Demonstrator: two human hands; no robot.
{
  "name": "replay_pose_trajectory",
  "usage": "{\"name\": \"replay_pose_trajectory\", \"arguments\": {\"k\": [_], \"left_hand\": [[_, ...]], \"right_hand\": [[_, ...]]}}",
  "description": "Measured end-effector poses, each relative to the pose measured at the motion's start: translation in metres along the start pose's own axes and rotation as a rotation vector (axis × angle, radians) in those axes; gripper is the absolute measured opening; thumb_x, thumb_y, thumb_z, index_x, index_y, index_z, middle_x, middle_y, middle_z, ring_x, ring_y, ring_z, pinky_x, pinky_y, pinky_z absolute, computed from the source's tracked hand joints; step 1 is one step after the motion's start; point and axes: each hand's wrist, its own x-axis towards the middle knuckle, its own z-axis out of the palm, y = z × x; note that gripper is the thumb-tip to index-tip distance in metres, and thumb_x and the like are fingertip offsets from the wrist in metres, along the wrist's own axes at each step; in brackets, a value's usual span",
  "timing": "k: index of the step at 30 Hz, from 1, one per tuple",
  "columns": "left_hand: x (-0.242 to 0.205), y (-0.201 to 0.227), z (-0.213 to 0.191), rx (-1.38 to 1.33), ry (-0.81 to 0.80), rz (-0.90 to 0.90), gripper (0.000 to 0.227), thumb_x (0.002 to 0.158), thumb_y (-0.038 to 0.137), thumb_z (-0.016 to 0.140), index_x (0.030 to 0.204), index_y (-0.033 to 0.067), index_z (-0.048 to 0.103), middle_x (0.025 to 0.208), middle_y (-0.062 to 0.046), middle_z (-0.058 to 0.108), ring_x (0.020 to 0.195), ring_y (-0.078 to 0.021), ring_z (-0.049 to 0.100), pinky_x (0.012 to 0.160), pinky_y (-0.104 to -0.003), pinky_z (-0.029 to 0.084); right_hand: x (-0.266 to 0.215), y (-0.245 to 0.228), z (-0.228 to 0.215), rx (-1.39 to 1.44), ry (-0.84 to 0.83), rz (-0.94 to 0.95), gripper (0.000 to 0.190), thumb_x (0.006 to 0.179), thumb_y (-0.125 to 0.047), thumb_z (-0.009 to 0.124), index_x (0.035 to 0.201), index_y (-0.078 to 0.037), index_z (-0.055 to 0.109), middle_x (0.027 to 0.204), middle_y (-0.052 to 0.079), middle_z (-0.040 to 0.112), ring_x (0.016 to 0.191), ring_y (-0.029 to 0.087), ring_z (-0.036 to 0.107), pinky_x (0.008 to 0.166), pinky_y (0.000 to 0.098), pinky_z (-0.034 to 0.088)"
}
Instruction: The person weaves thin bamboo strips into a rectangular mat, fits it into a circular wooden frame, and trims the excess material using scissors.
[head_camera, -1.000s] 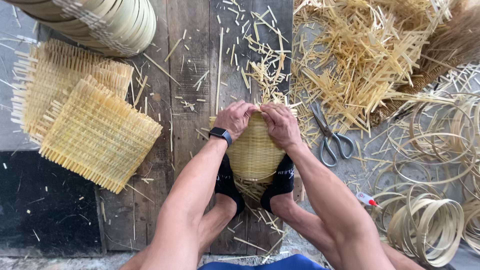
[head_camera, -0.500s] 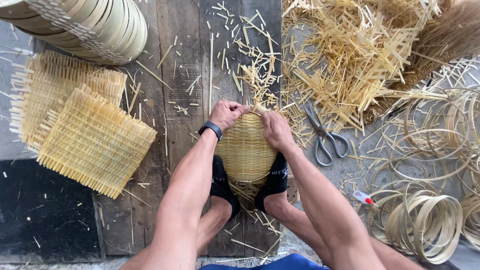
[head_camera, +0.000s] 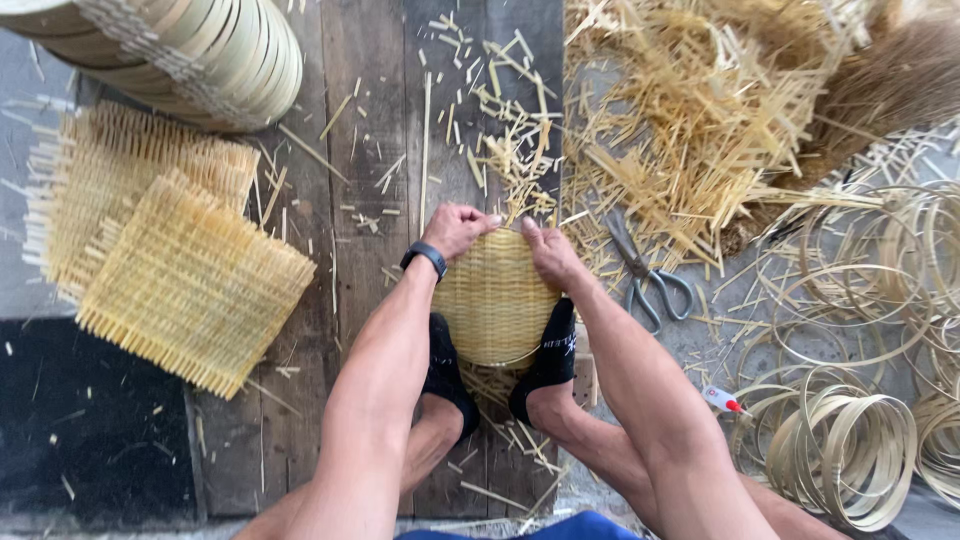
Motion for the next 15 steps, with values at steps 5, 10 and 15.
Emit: {"name": "replay_pose_trajectory", "arguments": {"k": [5, 10, 15], "left_hand": [[-0.003, -0.012, 0.002, 0.104, 0.253, 0.280, 0.054, 0.079, 0.048, 0.084, 0.105, 0.0038, 0.068, 0.089, -0.008, 0.072, 0.065, -0.0135, 0.066, 0.059, -0.031, 0.057], [-0.050, -0.034, 0.006, 0.102, 0.501, 0.378, 0.042, 0.105, 0.045, 0.053, 0.105, 0.0070, 0.071, 0.095, -0.016, 0.076, 0.086, -0.0308, 0.074, 0.075, -0.044, 0.059], [-0.032, -0.054, 0.004, 0.372, 0.285, 0.039, 0.056, 0.109, 0.050, 0.038, 0.102, 0.0072, 0.074, 0.094, -0.025, 0.072, 0.091, -0.0461, 0.067, 0.078, -0.054, 0.052]], "right_hand": [[0.001, -0.037, 0.008, -0.492, 0.177, -0.347, 0.066, 0.111, -0.050, 0.026, 0.101, -0.002, 0.070, 0.097, 0.023, 0.068, 0.094, 0.038, 0.065, 0.087, 0.0512, 0.050], [0.005, -0.082, 0.046, -0.737, 0.140, -0.376, 0.066, 0.102, -0.060, 0.031, 0.095, -0.014, 0.077, 0.098, 0.021, 0.070, 0.087, 0.041, 0.066, 0.077, 0.0538, 0.052], [0.006, -0.095, 0.044, -0.798, -0.032, -0.074, 0.065, 0.102, -0.062, 0.032, 0.099, -0.016, 0.078, 0.074, 0.016, 0.072, 0.071, 0.032, 0.074, 0.069, 0.0480, 0.059]]}}
